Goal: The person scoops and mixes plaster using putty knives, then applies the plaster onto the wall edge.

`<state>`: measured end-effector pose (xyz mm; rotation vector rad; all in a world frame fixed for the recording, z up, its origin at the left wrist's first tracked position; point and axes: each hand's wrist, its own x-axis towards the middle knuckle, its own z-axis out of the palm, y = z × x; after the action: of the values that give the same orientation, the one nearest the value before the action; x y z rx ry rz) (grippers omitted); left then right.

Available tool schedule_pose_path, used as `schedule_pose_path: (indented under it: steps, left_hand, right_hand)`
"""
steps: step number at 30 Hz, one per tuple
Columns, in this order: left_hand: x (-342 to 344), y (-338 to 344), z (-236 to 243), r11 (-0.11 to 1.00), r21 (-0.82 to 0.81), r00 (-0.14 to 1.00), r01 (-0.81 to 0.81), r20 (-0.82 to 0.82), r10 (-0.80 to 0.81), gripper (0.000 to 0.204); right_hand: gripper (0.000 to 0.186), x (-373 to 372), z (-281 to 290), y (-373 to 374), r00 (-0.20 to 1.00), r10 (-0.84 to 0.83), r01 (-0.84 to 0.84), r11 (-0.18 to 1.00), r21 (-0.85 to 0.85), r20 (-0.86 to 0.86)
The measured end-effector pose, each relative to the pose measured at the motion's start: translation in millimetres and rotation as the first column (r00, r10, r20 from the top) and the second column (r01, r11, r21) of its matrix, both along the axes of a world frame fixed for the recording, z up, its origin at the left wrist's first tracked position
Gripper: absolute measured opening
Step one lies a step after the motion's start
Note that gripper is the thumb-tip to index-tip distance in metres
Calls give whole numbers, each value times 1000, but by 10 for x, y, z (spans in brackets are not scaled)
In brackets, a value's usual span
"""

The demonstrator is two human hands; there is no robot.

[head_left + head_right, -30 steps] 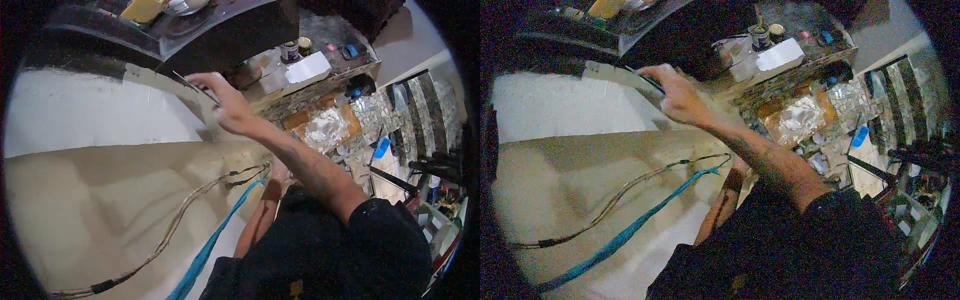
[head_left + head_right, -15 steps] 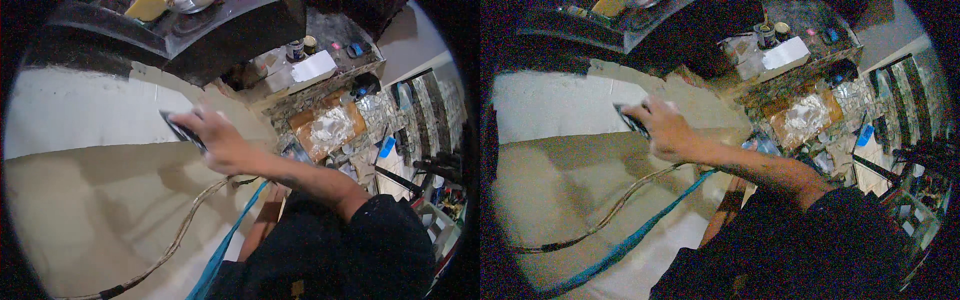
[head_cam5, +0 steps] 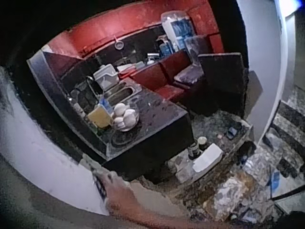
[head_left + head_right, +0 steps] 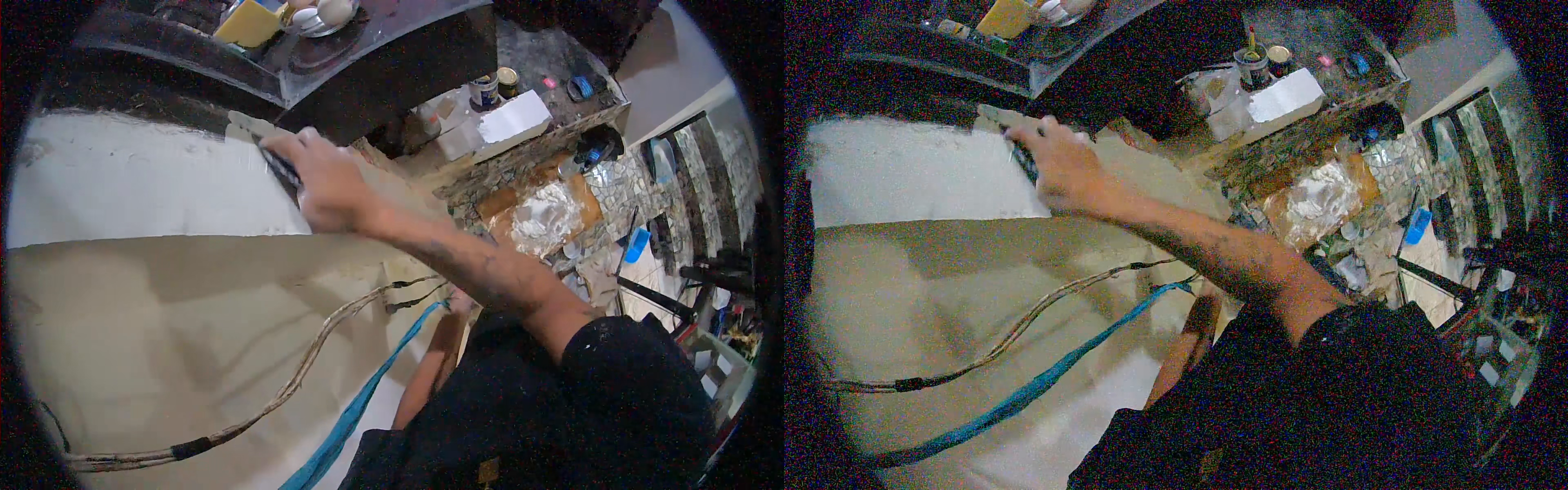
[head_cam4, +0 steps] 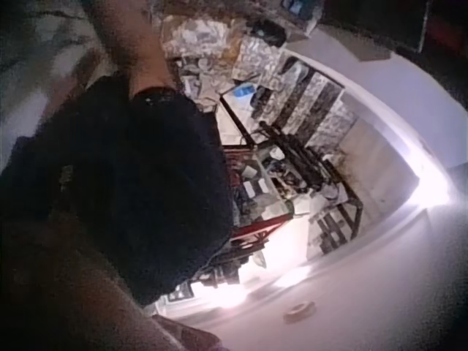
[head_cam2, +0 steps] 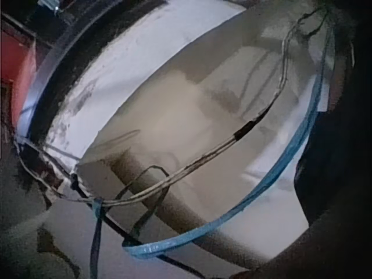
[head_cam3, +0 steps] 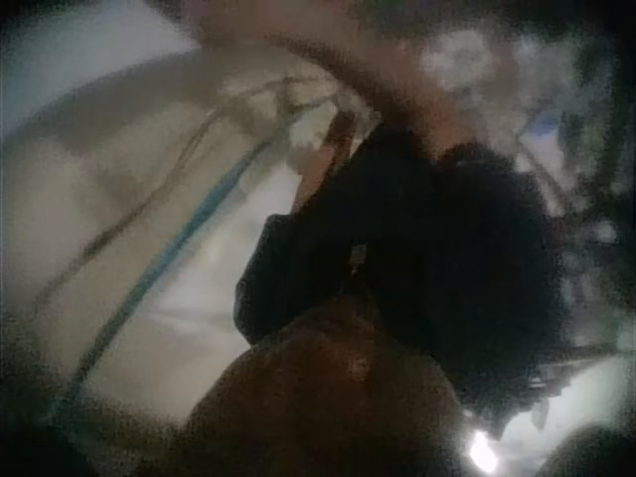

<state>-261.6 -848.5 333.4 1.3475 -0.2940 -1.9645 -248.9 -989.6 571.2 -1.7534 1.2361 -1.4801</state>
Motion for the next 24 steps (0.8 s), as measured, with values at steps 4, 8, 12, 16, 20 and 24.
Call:
schedule_pose_path:
  steps: [4,8,12,16,20,24]
  left_hand:
    - [-137,-33,65,1000,-12,1000,2,-24,-2,17]
    - [-288,-97,228,998,-55,999,5,-47,-7,18]
    - [-311,-243,674,993,-78,983,-91,-168,77,23]
    - [-576,-363,1416,957,-227,919,-180,-385,82,27]
    - [-994,-606,1363,939,-315,986,-134,-132,97,26]
    - [-1205,-735,869,956,-292,992,-41,-127,4,26]
  right_hand:
    - [52,-165,63,518,980,176,-182,982,-58,-91]
    - [62,-1065,-61,713,784,521,-526,846,-84,337]
    - [71,-2252,-129,1089,794,142,-326,920,216,591]
    - [75,-2722,-360,1387,801,-74,-75,972,222,594]
    - [64,-2885,-591,1511,826,86,-197,970,141,558]
    - [58,-2981,-904,1358,988,143,-148,986,81,65]
